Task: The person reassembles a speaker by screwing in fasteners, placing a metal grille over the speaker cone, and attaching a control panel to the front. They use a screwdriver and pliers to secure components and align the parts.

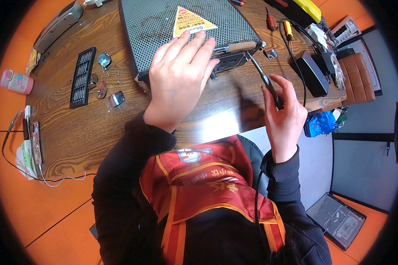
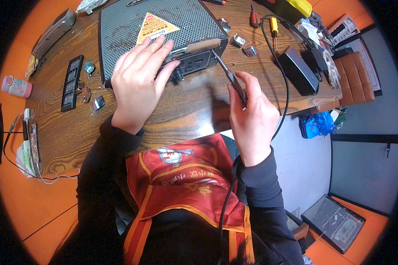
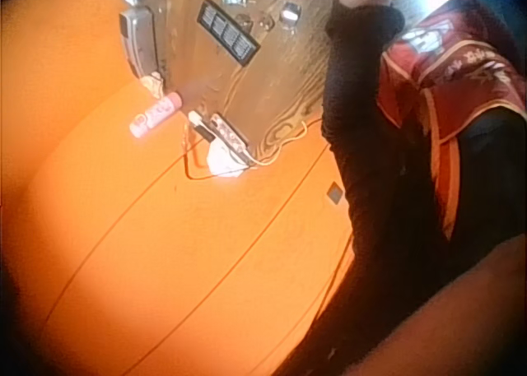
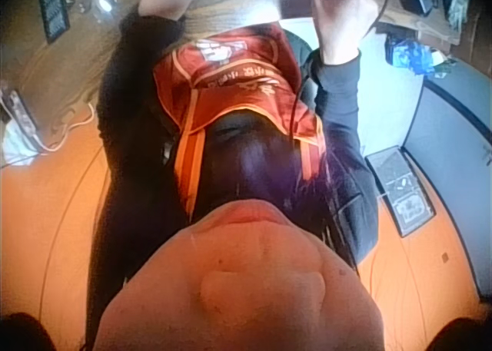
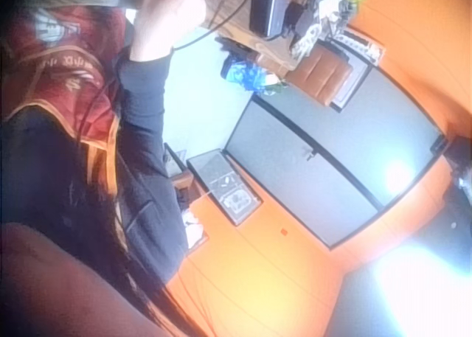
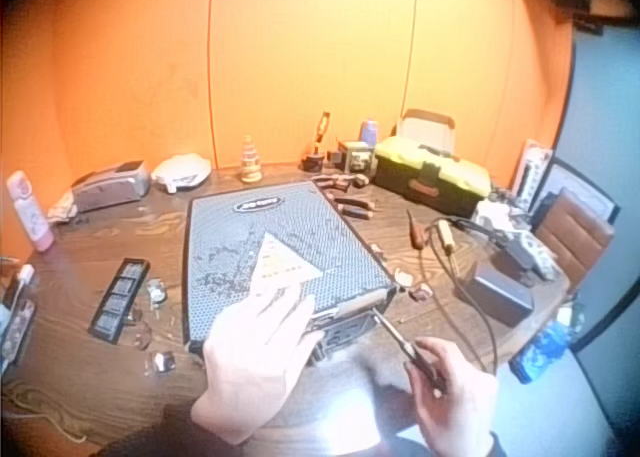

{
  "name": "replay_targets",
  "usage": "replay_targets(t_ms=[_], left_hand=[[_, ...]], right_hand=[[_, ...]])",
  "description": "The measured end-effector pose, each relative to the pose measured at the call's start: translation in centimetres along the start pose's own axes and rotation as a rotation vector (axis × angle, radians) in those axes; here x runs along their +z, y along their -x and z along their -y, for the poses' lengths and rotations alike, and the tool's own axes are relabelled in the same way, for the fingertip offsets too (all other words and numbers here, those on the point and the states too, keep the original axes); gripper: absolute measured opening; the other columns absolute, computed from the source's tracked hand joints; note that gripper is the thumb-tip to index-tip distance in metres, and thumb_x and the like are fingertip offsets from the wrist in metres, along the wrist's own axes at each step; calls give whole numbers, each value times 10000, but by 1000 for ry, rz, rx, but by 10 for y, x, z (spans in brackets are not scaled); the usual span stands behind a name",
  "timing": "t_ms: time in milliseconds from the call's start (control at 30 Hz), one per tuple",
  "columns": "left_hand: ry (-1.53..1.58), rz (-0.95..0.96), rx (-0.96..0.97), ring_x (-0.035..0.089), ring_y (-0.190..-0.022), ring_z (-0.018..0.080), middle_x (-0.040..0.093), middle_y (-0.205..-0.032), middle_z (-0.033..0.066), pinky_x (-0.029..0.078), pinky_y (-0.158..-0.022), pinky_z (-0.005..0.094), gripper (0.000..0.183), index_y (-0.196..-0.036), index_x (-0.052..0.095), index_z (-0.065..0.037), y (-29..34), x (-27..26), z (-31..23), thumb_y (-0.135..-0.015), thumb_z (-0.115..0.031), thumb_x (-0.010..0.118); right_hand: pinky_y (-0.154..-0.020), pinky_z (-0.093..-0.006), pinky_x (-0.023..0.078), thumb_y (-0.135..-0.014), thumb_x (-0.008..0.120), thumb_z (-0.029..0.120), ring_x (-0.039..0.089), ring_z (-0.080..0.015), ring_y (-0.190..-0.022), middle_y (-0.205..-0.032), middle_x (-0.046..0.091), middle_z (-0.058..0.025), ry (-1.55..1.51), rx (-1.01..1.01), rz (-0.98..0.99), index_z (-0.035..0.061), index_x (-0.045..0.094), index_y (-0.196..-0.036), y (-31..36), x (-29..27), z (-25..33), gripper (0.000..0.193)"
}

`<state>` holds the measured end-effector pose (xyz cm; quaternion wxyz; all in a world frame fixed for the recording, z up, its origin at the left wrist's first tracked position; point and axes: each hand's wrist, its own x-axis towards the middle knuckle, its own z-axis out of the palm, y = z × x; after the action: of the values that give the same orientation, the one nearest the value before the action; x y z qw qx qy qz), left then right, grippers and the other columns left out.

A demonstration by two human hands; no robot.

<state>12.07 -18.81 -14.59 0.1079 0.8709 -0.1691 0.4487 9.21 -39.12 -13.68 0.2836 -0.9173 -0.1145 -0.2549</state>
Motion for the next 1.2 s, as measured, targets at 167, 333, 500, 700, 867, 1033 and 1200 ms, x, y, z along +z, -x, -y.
replay_targets(t_ms=[167,333,500,700,867,1033,1200], left_hand=[[-2,-5,1,616,-987,239,668,-1037,79,452,-859,333,332,-1014,679,-79,0,1,0,-717,-217,735],[19,-8,-7,619,-984,239,668,-1036,78,454,-858,334,329,-1012,680,-79,0,1,1,-717,-215,734],[1,-5,-2,618,-988,239,668,-1037,79,452,-863,334,324,-1011,680,-80,1,2,1,-721,-219,729],[36,-25,17,604,-993,269,654,-1034,118,448,-863,368,324,-991,666,-48,2,3,1,-702,-183,722],[42,-26,12,601,-1003,272,654,-1037,119,444,-872,369,322,-996,666,-49,3,5,2,-708,-184,718],[38,-11,26,605,-1019,230,655,-1074,84,445,-895,331,315,-1034,678,-86,2,-2,-6,-739,-185,719],[1073,431,-647,628,-992,246,642,-1069,153,502,-873,322,198,-1037,655,4,13,-1,-49,-868,-79,593]], right_hand=[[-487,-325,461,-820,662,120,626,-260,-544,-603,599,-135,-72,181,113,62,545,-1011,2,0,3,232],[-515,-326,460,-795,692,129,627,-266,-593,-673,615,-140,-39,15,-21,46,570,-934,0,1,0,203],[-543,-333,464,-777,708,127,612,-278,-613,-707,612,-110,86,-11,-42,36,604,-869,-1,0,2,166],[-566,-325,477,-788,693,121,609,-287,-636,-733,604,-117,41,-76,-65,34,619,-890,-3,-3,3,153],[-605,-321,486,-770,691,91,620,-282,-697,-788,609,-122,33,17,9,34,610,-913,-2,-2,3,174],[-608,-329,485,-766,681,68,618,-290,-697,-781,612,-124,4,-10,-14,33,604,-899,-4,-4,4,158],[-598,-336,483,-756,683,53,612,-292,-680,-763,605,-118,-3,-5,-28,29,593,-866,-6,-4,6,144]])
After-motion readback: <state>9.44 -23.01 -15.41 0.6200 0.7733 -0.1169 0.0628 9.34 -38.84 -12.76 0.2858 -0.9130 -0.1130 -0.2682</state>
